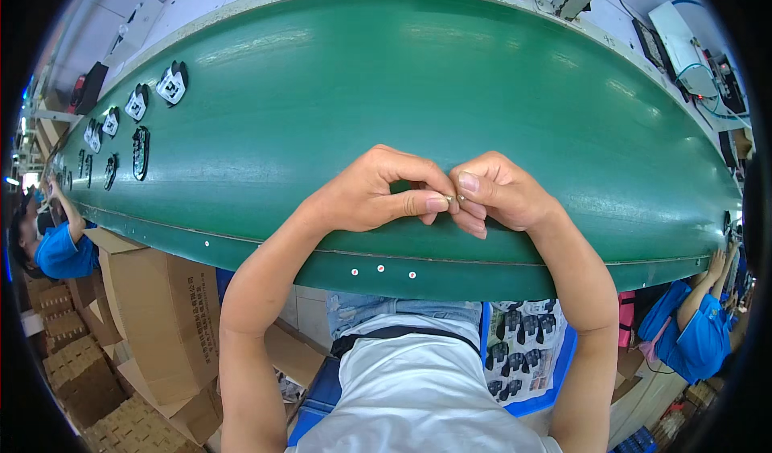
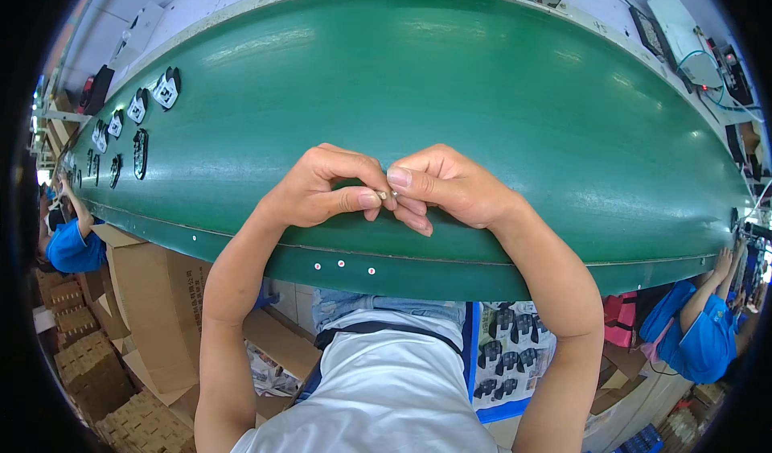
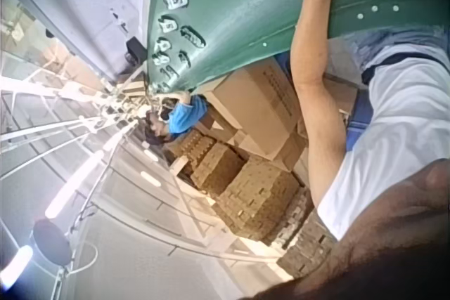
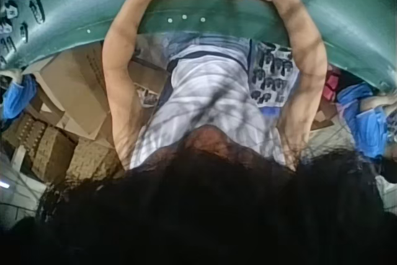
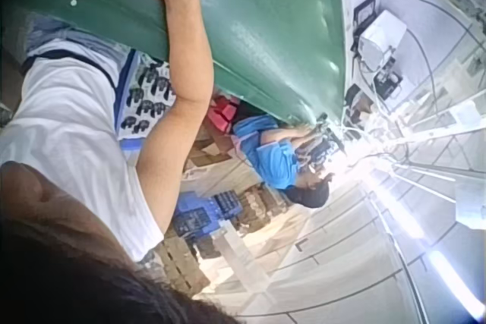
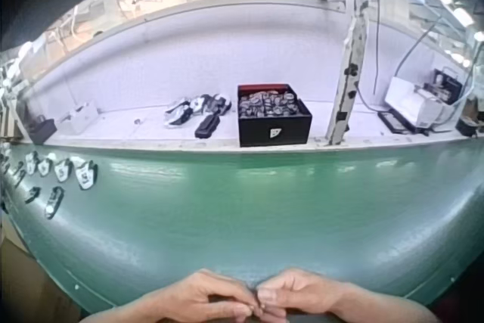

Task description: The person assembles computer mice on a conveyor line by installing scroll wheels onto the mouse base assemblies, attaching top covers, and sliding the assembled mice down the belt.

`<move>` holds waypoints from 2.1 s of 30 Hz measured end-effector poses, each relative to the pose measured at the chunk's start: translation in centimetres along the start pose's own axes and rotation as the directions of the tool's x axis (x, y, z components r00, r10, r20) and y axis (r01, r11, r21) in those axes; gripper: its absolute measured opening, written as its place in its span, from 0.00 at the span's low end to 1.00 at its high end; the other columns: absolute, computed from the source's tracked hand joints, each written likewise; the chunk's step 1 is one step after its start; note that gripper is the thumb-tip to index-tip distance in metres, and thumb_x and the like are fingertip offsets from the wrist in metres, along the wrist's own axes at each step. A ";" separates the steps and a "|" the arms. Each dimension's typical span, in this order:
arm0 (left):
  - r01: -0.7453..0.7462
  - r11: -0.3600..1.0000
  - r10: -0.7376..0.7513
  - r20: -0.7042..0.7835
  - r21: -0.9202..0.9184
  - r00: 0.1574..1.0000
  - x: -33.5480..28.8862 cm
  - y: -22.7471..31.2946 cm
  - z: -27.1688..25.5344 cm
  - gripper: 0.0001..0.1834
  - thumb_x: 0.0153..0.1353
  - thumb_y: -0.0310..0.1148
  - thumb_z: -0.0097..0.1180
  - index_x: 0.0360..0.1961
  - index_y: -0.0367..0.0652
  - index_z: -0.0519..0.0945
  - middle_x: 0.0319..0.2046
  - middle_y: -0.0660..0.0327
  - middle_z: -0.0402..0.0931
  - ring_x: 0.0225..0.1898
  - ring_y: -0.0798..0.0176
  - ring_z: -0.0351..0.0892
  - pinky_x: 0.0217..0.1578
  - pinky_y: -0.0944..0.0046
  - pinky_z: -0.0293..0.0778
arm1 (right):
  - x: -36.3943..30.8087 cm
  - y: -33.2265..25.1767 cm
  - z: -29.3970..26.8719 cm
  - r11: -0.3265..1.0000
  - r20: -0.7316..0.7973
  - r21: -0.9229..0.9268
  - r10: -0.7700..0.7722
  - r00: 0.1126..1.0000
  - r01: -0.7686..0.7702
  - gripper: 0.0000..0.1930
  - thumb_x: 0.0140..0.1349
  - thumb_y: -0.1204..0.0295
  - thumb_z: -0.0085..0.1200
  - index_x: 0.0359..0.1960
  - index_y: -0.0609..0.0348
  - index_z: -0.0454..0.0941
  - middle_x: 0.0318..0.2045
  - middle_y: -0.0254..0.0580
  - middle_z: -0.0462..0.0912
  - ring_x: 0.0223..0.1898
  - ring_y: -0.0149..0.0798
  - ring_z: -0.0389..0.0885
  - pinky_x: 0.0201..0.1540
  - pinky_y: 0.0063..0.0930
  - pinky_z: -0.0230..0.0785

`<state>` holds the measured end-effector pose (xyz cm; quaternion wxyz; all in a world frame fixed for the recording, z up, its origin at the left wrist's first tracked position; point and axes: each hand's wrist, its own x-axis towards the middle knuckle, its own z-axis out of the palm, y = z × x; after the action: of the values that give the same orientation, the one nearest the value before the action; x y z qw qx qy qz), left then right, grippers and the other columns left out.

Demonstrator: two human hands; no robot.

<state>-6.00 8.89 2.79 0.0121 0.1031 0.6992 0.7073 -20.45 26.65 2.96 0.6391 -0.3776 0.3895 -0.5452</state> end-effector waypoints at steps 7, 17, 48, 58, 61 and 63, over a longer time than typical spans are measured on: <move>0.007 1.000 -0.006 -0.033 0.024 0.999 -0.1 0.5 -0.1 0.08 0.66 0.31 0.59 0.34 0.37 0.83 0.25 0.63 0.81 0.28 0.71 0.78 0.33 0.68 0.73 | 0.4 0.1 0.2 0.997 -0.002 -0.060 -0.045 0.999 0.044 0.27 0.76 0.55 0.43 0.18 0.56 0.67 0.17 0.36 0.73 0.20 0.28 0.71 0.28 0.23 0.65; 0.056 0.995 -0.054 -0.030 0.081 0.998 -0.3 0.9 -0.2 0.11 0.66 0.34 0.60 0.30 0.37 0.82 0.24 0.63 0.82 0.28 0.72 0.78 0.32 0.69 0.73 | 0.5 0.5 0.1 0.997 -0.055 -0.075 -0.040 0.998 0.036 0.25 0.76 0.57 0.44 0.21 0.60 0.74 0.17 0.34 0.75 0.19 0.26 0.71 0.24 0.22 0.65; -0.132 0.983 0.140 -0.064 0.125 0.988 -0.3 0.4 -0.2 0.11 0.69 0.32 0.55 0.32 0.35 0.80 0.27 0.59 0.78 0.29 0.67 0.76 0.33 0.67 0.72 | 0.7 0.5 0.6 0.991 -0.079 0.062 -0.113 0.990 0.118 0.22 0.74 0.58 0.48 0.24 0.60 0.74 0.20 0.35 0.75 0.21 0.28 0.71 0.26 0.22 0.65; -0.008 0.997 0.000 -0.095 -0.083 0.996 -0.4 0.1 0.3 0.10 0.70 0.32 0.55 0.35 0.35 0.78 0.29 0.63 0.77 0.30 0.71 0.74 0.33 0.68 0.72 | 0.4 0.6 0.3 0.986 -0.090 0.128 -0.097 0.991 0.108 0.20 0.74 0.60 0.47 0.25 0.60 0.74 0.22 0.37 0.74 0.24 0.29 0.73 0.27 0.23 0.66; -0.016 0.999 0.012 -0.100 -0.039 0.995 -0.1 -0.5 0.4 0.09 0.69 0.31 0.56 0.34 0.36 0.78 0.27 0.63 0.77 0.30 0.72 0.74 0.34 0.68 0.72 | 0.3 1.0 0.1 0.987 -0.084 0.122 -0.095 0.992 0.105 0.20 0.74 0.60 0.47 0.26 0.60 0.75 0.22 0.36 0.76 0.24 0.28 0.73 0.27 0.23 0.66; 0.021 0.995 -0.006 -0.156 0.099 0.988 0.2 -0.2 0.5 0.07 0.66 0.29 0.57 0.32 0.36 0.78 0.24 0.62 0.77 0.28 0.71 0.75 0.32 0.68 0.72 | 0.3 1.1 0.0 0.999 -0.153 0.016 -0.049 0.987 0.052 0.20 0.74 0.60 0.47 0.25 0.59 0.75 0.21 0.34 0.76 0.23 0.27 0.73 0.27 0.22 0.65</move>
<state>-6.11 9.40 2.58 -0.0427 0.0434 0.7335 0.6769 -19.98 26.50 1.90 0.5972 -0.3382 0.4222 -0.5922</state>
